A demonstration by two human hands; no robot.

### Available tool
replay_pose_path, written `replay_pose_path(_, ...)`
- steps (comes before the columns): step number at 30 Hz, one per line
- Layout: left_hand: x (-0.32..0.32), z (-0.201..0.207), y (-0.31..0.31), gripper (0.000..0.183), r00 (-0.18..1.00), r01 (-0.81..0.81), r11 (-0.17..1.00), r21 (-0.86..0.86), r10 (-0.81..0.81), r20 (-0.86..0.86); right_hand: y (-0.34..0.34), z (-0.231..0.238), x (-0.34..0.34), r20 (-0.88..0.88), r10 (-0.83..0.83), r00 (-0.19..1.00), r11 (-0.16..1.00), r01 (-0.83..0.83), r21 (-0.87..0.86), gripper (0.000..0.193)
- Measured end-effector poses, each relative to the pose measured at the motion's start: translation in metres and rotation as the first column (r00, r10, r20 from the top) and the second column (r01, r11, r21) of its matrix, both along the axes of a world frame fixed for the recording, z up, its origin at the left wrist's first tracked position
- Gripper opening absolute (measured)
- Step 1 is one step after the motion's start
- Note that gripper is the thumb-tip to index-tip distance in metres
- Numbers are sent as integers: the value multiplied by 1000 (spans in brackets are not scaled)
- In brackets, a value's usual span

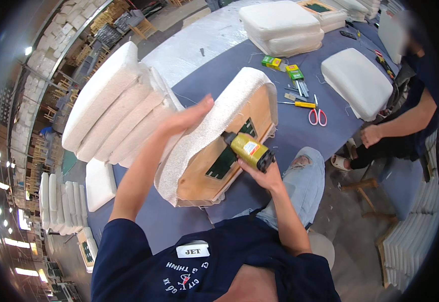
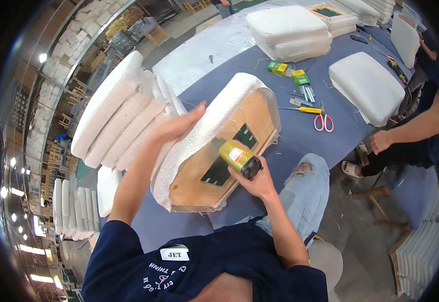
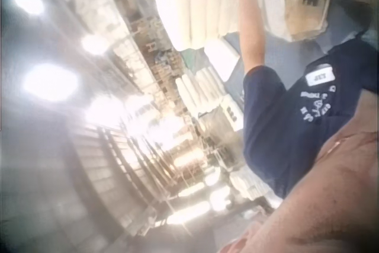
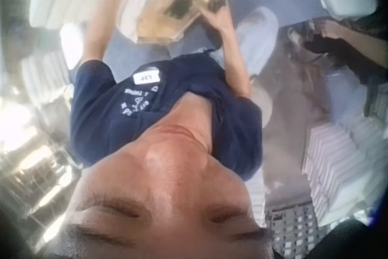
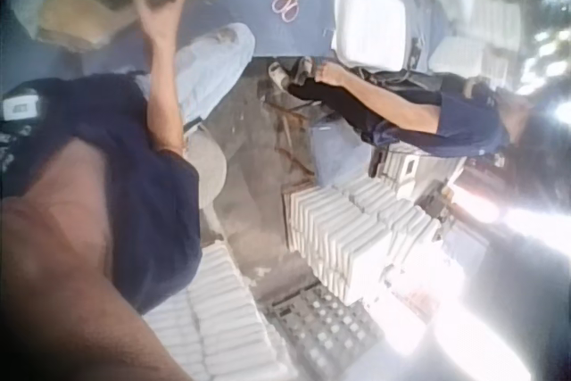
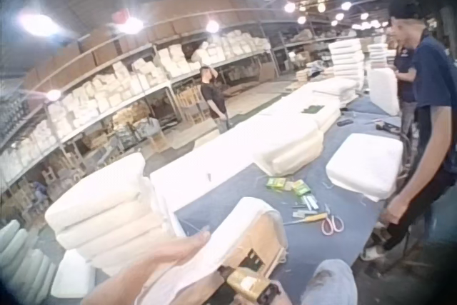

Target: The person staples white fabric onto a wooden cushion frame using a staple gun. They repeatedly pull the fabric taut, staple edges, and adjust the fabric to secure it around the frame.

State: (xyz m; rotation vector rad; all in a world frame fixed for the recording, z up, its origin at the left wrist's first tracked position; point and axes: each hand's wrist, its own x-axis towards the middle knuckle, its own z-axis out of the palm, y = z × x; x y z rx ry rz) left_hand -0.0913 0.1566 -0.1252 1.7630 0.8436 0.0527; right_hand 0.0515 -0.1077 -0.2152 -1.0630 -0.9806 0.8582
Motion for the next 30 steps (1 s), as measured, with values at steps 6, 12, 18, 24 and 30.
replay_pose_path(6, 1, 5, -34, 73, 1000, -18, 956, 291, 22, -10, 11, 1, -17, 105, -42, 994, 996, 34, 80, 70)
replay_pose_path(12, 11, 14, -79, 61, 985, 79, 662, 746, 63, -160, 19, -7, -7, 138, -45, 989, 988, 24, 155, 71)
replay_pose_path(18, 10, 24, -104, 59, 951, 239, 408, 881, 84, -298, 16, 2, 10, -26, -12, 1000, 999, 10, -46, 48)
replay_pose_path(24, 12, 22, -108, 68, 951, 283, 388, 877, 6, -309, 11, 8, 20, 22, -80, 997, 993, 82, -84, 44)
replay_pose_path(30, 13, 31, -111, 83, 923, 339, 440, 832, 17, -385, 10, 14, 17, 51, -57, 997, 998, 56, 28, 45)
